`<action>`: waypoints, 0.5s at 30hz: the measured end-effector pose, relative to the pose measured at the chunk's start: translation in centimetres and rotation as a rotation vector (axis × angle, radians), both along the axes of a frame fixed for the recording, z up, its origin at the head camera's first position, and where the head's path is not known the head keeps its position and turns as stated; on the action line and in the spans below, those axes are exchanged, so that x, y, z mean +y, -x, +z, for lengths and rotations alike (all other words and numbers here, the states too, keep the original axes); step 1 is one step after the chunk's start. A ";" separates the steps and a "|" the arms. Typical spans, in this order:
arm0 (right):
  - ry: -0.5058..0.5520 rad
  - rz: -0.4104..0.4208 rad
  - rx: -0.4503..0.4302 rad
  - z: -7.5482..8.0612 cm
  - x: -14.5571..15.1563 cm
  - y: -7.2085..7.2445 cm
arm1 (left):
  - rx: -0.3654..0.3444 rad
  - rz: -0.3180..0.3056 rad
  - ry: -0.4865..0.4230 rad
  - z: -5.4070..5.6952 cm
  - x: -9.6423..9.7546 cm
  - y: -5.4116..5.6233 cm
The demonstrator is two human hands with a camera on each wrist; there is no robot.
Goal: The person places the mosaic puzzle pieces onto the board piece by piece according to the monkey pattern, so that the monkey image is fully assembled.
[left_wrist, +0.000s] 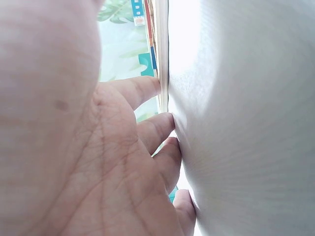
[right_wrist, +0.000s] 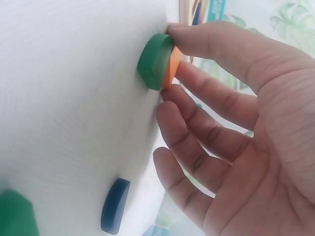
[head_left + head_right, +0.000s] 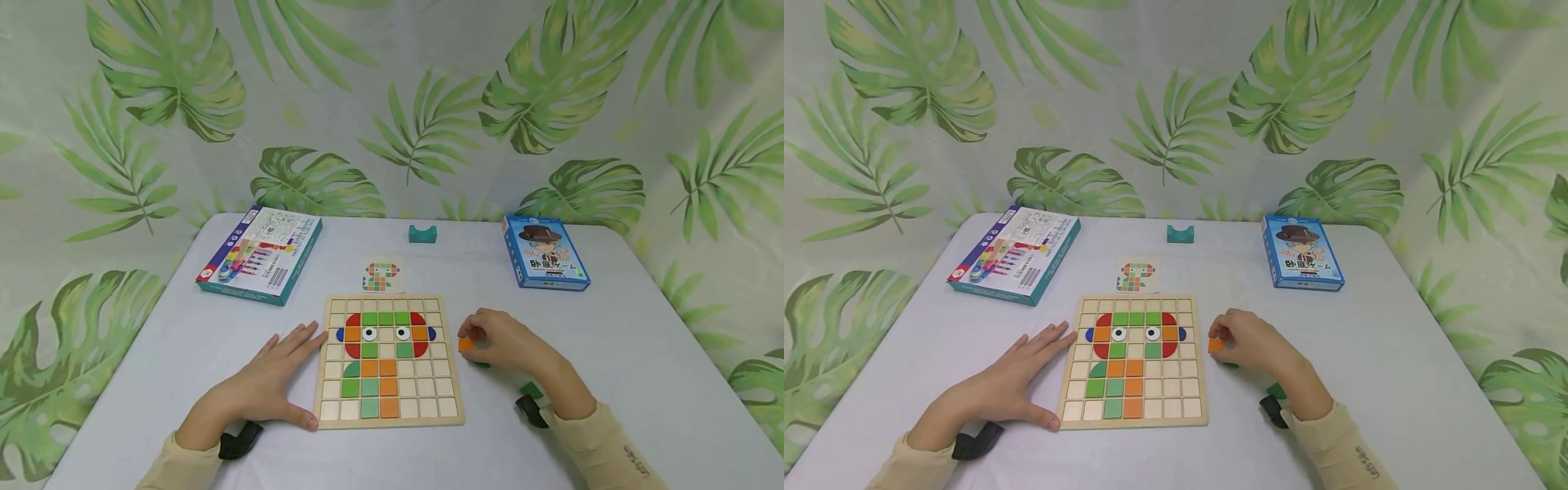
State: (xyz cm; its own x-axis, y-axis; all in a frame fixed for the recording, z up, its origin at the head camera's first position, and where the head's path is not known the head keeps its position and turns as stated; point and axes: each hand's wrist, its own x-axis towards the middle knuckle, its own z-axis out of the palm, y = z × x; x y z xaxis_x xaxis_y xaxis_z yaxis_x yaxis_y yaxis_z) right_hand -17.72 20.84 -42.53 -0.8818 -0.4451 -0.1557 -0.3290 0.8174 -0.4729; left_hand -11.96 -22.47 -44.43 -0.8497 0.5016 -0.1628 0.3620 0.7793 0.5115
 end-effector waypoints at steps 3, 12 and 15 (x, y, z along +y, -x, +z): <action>-0.013 0.001 0.024 0.0 -0.2 0.0 | 0.003 0.001 0.002 -0.1 0.0 0.0; -0.058 -0.028 0.113 0.0 -0.6 -0.2 | 0.000 -0.005 0.001 -0.2 0.0 0.0; -0.041 -0.016 0.122 0.5 -1.2 -0.4 | 0.004 -0.005 0.000 -0.2 -0.1 0.0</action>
